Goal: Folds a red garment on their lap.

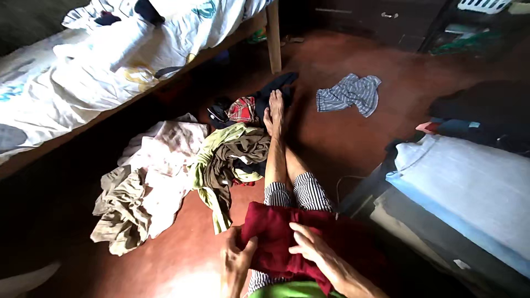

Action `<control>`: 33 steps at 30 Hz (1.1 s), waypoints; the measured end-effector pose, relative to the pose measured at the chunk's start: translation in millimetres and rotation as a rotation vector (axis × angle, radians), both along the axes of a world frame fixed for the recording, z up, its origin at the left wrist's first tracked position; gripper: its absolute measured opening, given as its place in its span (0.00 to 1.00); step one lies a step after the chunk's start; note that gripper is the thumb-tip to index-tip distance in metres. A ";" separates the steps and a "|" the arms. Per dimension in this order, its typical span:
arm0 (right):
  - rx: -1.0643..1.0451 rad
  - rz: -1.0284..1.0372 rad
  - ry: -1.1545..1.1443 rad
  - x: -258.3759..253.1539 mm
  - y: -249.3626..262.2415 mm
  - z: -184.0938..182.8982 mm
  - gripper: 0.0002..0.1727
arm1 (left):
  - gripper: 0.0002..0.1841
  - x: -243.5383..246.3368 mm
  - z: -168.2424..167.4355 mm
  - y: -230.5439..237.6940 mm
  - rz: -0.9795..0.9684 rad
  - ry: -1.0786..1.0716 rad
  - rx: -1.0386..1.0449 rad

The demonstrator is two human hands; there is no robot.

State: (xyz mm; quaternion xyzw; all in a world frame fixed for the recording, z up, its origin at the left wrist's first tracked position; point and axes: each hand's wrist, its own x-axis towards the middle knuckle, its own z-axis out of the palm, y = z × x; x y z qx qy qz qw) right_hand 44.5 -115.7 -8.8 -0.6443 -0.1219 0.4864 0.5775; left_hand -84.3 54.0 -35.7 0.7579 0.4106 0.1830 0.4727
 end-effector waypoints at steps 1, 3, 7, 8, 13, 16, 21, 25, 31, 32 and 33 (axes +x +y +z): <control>-0.038 -0.037 0.177 2.8 5.7 7.0 0.29 | 0.20 2.5 9.7 -10.0 -0.051 0.014 0.106; -0.059 -0.099 0.326 7.0 6.4 8.4 0.33 | 0.22 6.6 22.8 -32.9 -0.189 -0.022 0.209; 0.026 -0.255 0.308 2.5 -9.6 2.5 0.22 | 0.19 7.0 16.0 -57.2 -0.682 -0.262 -0.059; 0.002 -0.316 0.310 1.4 -11.2 -4.1 0.19 | 0.16 8.7 7.0 -56.9 -0.730 -0.340 -0.158; 0.088 -0.490 0.525 3.7 -16.3 -26.8 0.14 | 0.30 26.0 -25.3 -36.4 -0.388 -0.246 -0.153; 0.317 -0.360 0.636 8.5 -29.7 -17.0 0.14 | 0.46 29.6 -28.7 -35.7 -0.280 -0.244 -0.602; 0.195 -0.208 0.457 10.5 -32.5 -18.5 0.08 | 0.28 25.0 -25.0 -60.4 -0.181 -0.452 -1.117; -0.007 -0.037 -0.151 21.4 -48.2 -15.5 0.29 | 0.17 31.2 -27.4 -62.7 -0.015 -0.333 -0.952; 0.045 -0.068 -0.583 19.8 -78.2 -0.1 0.19 | 0.18 26.5 8.7 -34.1 -0.106 -0.231 -0.553; 0.056 -0.025 -0.607 17.2 -80.5 -2.4 0.18 | 0.22 26.7 13.2 -28.0 -0.131 -0.181 -0.487; 0.054 0.035 -0.613 14.9 -81.9 -6.4 0.18 | 0.26 27.2 14.9 -22.8 -0.160 -0.133 -0.424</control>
